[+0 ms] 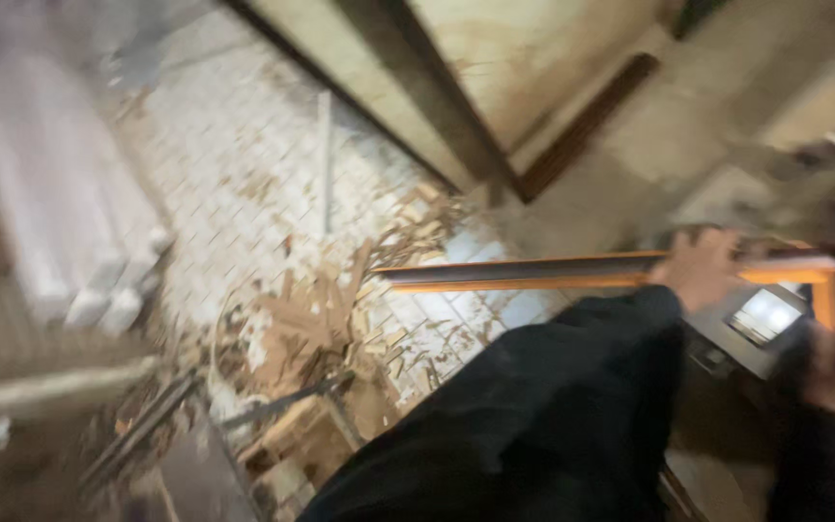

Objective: The person joins mitered picture frame corners using a V-nailing machine. They place a frame corner on the machine bed, press the lever to drive a V-nail into the joint, release the joined frame, and set it aside, repeating the cycle for successive frame corners.

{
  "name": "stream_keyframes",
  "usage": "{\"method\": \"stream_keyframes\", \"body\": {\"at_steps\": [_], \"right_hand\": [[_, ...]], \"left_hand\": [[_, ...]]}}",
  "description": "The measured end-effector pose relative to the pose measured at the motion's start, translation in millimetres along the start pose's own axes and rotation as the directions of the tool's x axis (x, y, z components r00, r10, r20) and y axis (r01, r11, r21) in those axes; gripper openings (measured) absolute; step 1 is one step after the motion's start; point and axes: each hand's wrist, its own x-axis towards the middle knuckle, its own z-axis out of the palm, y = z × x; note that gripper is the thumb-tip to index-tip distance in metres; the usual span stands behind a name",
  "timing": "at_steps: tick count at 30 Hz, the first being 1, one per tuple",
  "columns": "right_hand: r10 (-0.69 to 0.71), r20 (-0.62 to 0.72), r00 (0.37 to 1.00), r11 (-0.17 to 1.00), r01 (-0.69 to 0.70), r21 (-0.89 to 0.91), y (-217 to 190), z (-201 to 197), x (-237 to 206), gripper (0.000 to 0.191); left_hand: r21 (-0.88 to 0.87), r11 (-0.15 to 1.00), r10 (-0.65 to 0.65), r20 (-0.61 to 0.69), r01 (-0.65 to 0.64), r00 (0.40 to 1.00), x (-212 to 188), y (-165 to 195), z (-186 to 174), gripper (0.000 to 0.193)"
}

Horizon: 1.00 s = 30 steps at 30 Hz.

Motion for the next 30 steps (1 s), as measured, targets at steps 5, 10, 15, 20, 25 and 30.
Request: {"method": "stream_keyframes", "body": {"at_steps": [5,10,15,20,25,30], "right_hand": [[0.036,-0.027,0.999,0.999,-0.036,0.031,-5.5,-26.6,1.0,0.049],[0.100,-0.046,0.994,0.992,-0.103,-0.075,-17.3,-38.0,2.1,0.045],[0.103,-0.046,0.994,0.982,-0.109,-0.156,-26.0,-44.7,8.0,0.056],[0.149,-0.028,0.988,0.980,-0.152,-0.132,-27.2,-46.5,7.7,0.055],[0.159,-0.045,0.986,0.977,-0.164,-0.137,-27.8,-42.6,4.4,0.051],[0.175,-0.043,0.984,0.975,-0.179,-0.131,-33.5,-47.3,8.5,0.052]], "left_hand": [[0.023,0.999,0.038,-0.173,-0.035,0.984,8.2,-1.2,32.8,0.053],[-0.008,0.996,0.085,-0.338,-0.094,0.937,4.4,-2.3,54.4,0.058],[-0.020,0.992,0.114,-0.269,-0.123,0.956,-1.8,-4.7,59.1,0.063],[0.009,0.991,0.128,-0.256,-0.130,0.958,0.8,-7.3,62.6,0.062],[0.010,0.991,0.129,-0.234,-0.130,0.964,-3.6,-8.6,65.1,0.060],[-0.010,0.991,0.127,-0.250,-0.134,0.960,-4.8,-5.4,59.9,0.063]]}}
